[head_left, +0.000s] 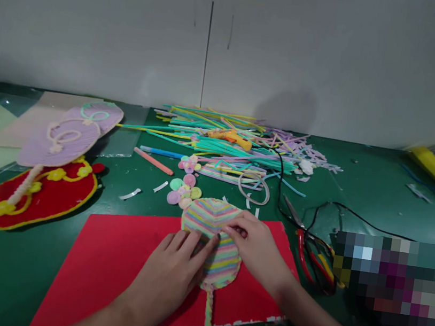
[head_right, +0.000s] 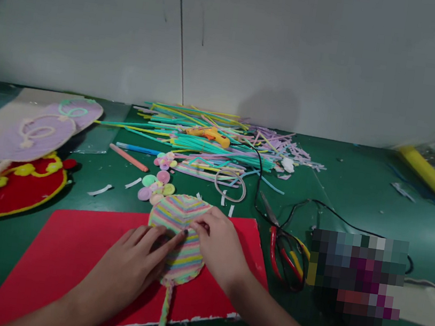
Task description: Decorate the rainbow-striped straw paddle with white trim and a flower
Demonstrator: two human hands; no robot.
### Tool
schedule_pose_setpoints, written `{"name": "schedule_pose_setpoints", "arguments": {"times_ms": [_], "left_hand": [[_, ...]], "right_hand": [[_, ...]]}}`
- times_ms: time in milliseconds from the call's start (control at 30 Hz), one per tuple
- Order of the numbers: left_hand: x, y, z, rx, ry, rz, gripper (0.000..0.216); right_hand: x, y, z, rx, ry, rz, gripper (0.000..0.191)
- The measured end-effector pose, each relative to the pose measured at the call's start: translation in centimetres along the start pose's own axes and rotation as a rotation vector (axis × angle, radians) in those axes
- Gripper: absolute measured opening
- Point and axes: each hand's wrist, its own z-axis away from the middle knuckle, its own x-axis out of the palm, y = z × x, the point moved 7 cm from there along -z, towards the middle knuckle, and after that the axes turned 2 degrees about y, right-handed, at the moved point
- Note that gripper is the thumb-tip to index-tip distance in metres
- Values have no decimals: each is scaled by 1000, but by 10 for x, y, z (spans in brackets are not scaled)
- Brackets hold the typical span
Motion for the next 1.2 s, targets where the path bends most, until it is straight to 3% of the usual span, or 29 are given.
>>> {"name": "schedule_pose_setpoints", "arguments": {"times_ms": [267, 367, 500, 600, 733, 1200], "left_hand": [[-2, 1, -1, 8, 22, 7, 50], [-1, 0, 1, 5, 10, 10, 51], [0, 1, 1, 8, 8, 6, 51], [-1, 1, 1, 4, 26, 5, 50], [-2, 1, 2, -4, 47, 3, 48], [-5, 2, 4, 32, 156, -31, 42]], "right_hand": [[-7, -1, 2, -35, 64, 41, 13], [-12, -8, 11, -212, 79, 94, 16], [-12, -18, 36, -544, 61, 375, 26], [-9, -17, 49, -666, 55, 526, 33], [-7, -13, 51, -680, 72, 584, 39], [-3, -13, 50, -688, 82, 603, 33]]}}
